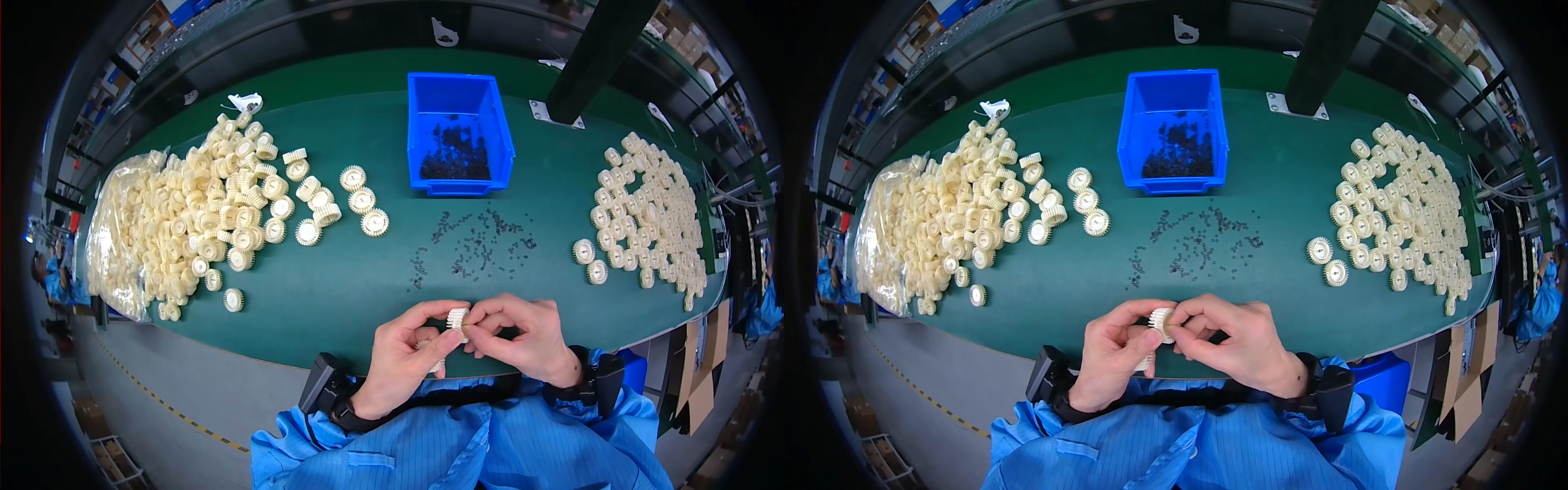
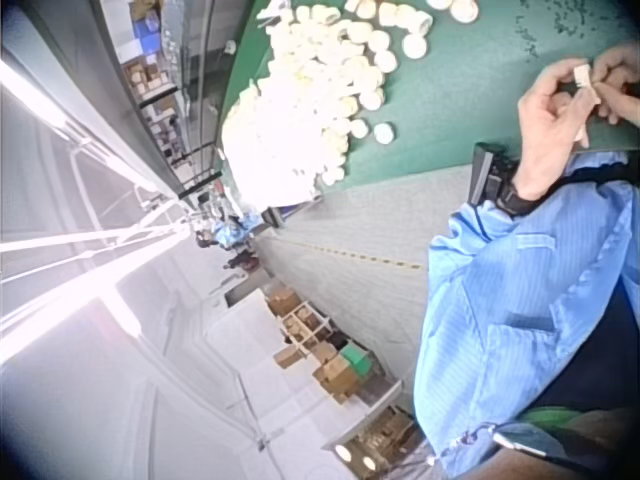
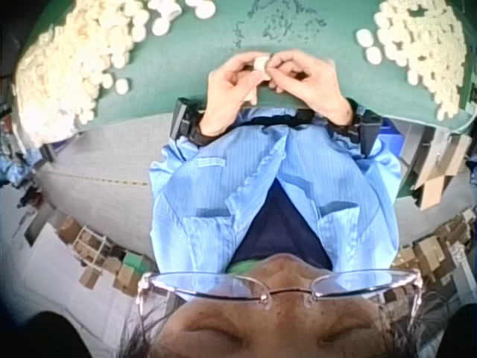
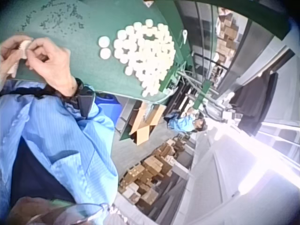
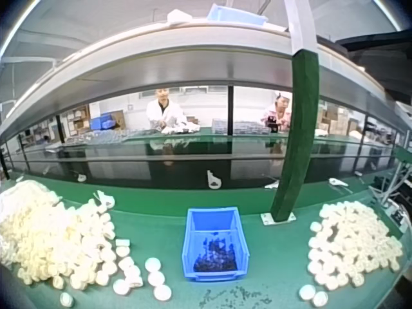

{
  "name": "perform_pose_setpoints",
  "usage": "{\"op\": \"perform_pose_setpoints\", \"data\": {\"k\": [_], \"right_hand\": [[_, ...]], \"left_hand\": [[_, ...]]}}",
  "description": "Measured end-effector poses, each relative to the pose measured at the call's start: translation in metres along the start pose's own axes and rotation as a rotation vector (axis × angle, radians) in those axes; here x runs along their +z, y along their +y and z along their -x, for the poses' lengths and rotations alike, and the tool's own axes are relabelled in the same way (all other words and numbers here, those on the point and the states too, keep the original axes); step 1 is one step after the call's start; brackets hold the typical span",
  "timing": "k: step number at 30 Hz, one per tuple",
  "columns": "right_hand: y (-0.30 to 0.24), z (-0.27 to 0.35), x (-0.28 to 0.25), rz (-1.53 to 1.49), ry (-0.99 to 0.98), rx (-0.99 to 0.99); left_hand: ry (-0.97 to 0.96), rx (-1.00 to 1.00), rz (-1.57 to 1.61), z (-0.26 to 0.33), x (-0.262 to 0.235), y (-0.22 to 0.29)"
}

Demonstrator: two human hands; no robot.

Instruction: Assembling small white plastic gear-like components by inserting tiny black pins into them.

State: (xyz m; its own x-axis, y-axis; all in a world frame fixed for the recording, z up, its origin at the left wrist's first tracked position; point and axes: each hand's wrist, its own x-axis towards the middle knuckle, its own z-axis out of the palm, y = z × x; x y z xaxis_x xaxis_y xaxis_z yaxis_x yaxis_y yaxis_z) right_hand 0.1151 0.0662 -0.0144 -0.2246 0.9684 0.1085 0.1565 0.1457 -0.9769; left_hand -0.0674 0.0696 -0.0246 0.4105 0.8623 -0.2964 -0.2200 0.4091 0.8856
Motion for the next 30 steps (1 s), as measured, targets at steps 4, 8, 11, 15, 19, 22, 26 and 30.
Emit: {"op": "perform_pose_setpoints", "data": {"k": [4, 8, 11, 15, 19, 22, 26, 30], "right_hand": [[-0.008, -0.004, 0.000, 0.323, -0.016, -0.096], [-0.005, -0.007, 0.000, 0.476, 0.021, -0.159], [-0.002, -0.004, -0.002, 0.360, 0.012, -0.079], [-0.002, -0.003, -0.001, 0.317, -0.008, -0.031], [-0.001, -0.004, 0.002, 0.327, -0.015, -0.048], [-0.002, -0.001, 0.010, 0.372, 0.005, 0.006], [-0.003, 0.003, 0.011, 0.460, 0.016, 0.025], [-0.003, 0.011, -0.015, 0.508, 0.171, 0.130]], "left_hand": [[0.010, 0.007, -0.077, 0.000, -0.002, -0.001], [0.026, -0.008, -0.121, 0.002, 0.002, 0.003], [0.037, -0.003, -0.209, 0.003, 0.003, 0.003], [0.066, 0.051, -0.314, 0.002, 0.005, -0.003], [0.145, 0.062, -0.383, 0.001, 0.008, -0.004], [0.208, 0.168, -0.489, 0.001, 0.012, -0.006], [0.188, 0.125, -0.486, 0.000, 0.015, -0.005], [0.108, 0.047, -0.310, -0.004, 0.014, 0.008]]}}
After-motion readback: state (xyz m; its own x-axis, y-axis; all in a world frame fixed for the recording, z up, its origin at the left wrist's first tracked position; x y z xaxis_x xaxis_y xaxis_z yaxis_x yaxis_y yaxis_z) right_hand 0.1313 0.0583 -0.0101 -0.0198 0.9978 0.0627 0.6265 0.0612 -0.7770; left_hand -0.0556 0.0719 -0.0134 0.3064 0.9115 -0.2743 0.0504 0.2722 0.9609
